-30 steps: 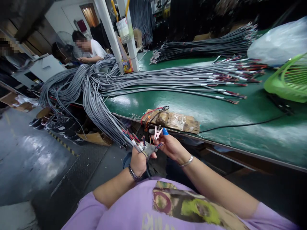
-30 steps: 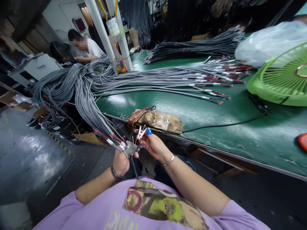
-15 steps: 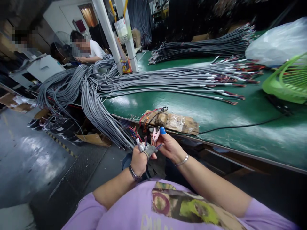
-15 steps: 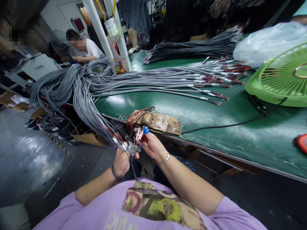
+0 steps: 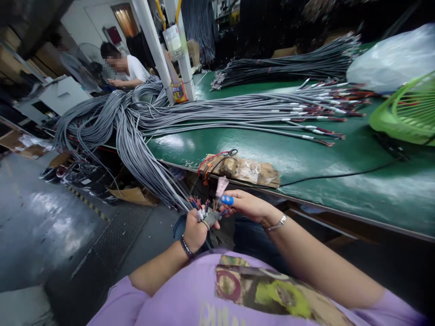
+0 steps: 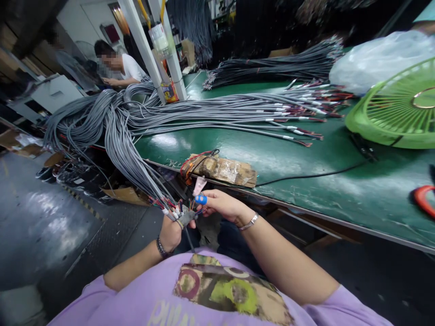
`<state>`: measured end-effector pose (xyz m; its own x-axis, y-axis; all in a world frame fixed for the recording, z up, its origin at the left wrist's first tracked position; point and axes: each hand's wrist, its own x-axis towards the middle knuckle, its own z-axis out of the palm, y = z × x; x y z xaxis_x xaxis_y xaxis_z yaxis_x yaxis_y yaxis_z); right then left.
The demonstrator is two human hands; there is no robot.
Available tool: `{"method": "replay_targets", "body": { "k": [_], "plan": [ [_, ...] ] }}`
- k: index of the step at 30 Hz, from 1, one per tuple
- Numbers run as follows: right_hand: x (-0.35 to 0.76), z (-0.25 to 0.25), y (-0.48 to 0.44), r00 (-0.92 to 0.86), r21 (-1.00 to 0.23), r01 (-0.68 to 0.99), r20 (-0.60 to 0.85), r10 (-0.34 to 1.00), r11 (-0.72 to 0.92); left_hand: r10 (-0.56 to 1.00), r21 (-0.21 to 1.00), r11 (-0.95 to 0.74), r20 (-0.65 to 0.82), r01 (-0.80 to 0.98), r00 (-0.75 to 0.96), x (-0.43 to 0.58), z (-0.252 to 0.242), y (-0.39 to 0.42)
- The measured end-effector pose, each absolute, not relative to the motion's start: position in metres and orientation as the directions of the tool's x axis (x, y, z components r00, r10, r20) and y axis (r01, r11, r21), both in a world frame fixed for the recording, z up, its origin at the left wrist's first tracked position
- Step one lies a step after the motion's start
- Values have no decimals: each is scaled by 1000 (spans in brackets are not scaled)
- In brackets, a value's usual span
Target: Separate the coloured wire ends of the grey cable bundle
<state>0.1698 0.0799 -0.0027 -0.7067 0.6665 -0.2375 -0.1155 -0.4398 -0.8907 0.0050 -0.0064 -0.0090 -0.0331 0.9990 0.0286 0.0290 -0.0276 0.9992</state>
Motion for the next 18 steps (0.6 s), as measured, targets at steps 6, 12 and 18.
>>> {"method": "replay_targets", "body": {
  "k": [6, 12, 18],
  "plan": [
    [156, 3, 66, -709, -982, -69, -75, 701, -175, 983, 982, 70, -98, 175, 156, 0, 1, -4],
    [167, -1, 55, -651, -995, -87, 26, 758, -41, 972, 979, 105, -138, 177, 190, -1, -2, -1],
    [177, -9, 46, -481, -962, -202, -65, 874, -182, 993, 989, 116, -118, -91, -23, 4, -4, -1]
  ]
}}
